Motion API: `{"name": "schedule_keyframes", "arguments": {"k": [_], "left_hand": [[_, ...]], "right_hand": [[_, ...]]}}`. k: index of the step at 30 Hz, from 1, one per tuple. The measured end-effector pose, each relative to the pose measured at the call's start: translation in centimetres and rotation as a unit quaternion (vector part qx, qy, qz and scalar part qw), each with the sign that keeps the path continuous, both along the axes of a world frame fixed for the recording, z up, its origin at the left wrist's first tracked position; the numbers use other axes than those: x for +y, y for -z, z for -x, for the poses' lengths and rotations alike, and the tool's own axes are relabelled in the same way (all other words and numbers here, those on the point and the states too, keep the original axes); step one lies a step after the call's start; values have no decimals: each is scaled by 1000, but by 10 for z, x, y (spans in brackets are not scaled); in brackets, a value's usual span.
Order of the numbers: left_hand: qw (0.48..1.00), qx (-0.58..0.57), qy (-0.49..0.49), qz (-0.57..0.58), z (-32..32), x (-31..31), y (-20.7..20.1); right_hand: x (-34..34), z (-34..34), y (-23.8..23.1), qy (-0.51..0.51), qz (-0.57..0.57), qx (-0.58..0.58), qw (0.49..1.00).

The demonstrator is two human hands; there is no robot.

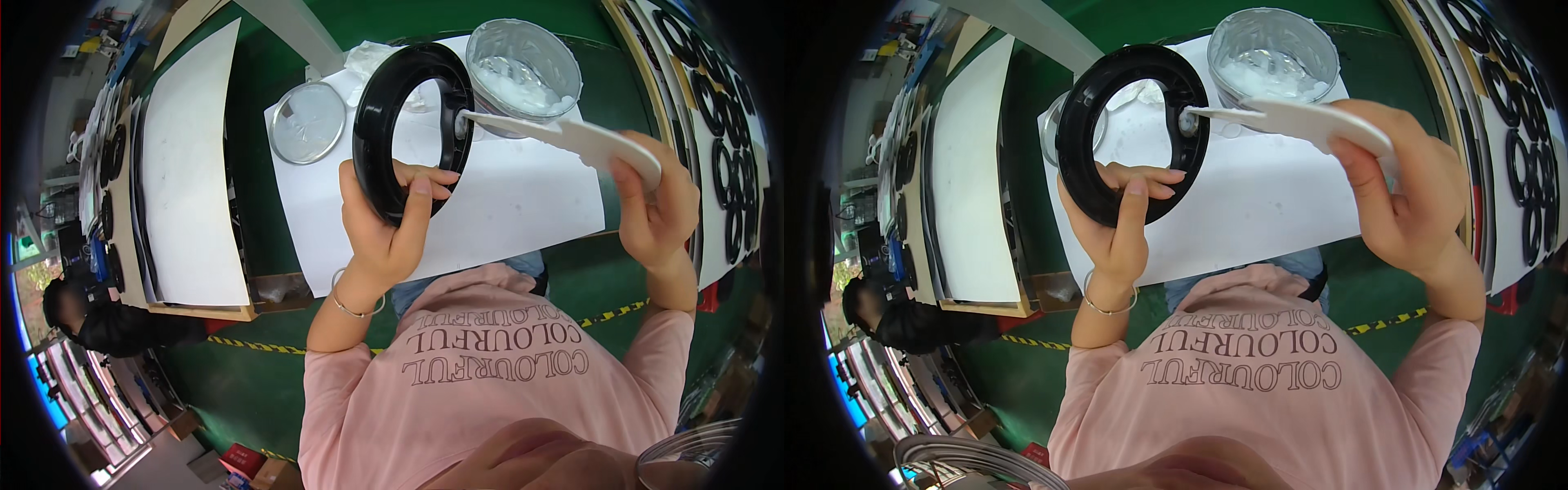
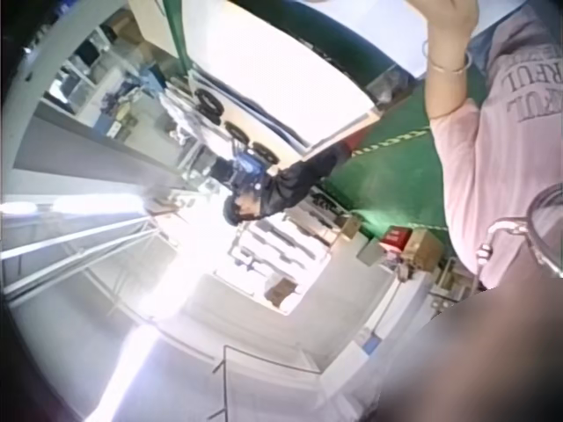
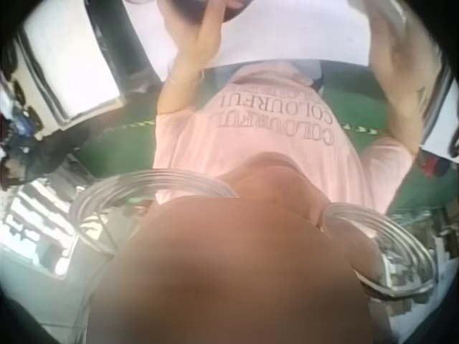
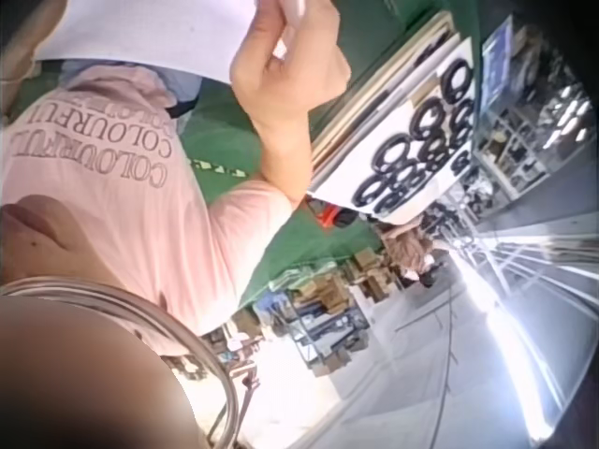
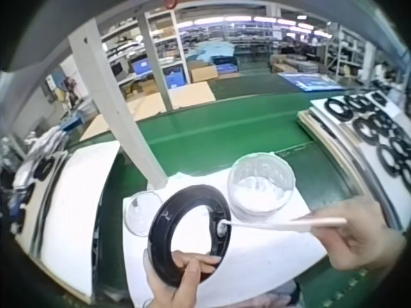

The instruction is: Applying white paste or adhesive to circular black plastic components using a plastic spatula.

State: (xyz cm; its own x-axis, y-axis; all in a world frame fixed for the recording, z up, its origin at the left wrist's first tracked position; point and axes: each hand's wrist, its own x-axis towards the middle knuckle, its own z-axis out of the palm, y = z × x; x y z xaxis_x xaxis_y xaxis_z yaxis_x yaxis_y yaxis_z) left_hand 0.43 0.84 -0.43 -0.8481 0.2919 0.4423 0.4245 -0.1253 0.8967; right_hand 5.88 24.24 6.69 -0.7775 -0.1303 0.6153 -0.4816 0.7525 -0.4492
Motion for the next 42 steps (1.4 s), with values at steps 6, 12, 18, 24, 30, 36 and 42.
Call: {"name": "schedule_keyframes", "arguments": {"k": [6,12,18,24,30,36,42], "left_hand": [[1000,-18,3,-20,2,-1,1],[999,-32,3,-39,5,-2,2],[997,-44,3,-67,7,-6,2],[995,-55,7,-78,9,-6,1],[995,-55,5,-82,8,-7,0],[994,-64,0,-84,8,-7,-3],[993,-66,9,-95,8,-7,-3]], "right_hand": [[1,8,-13,-112,-118,-3,987],[6,15,-10,-197,-128,18,972],[15,9,-12,-179,-124,15,976],[26,5,9,-125,-10,-23,992],[27,1,21,-87,69,-64,992],[39,7,31,-72,85,-33,993],[39,12,34,-111,79,-35,990]]}}
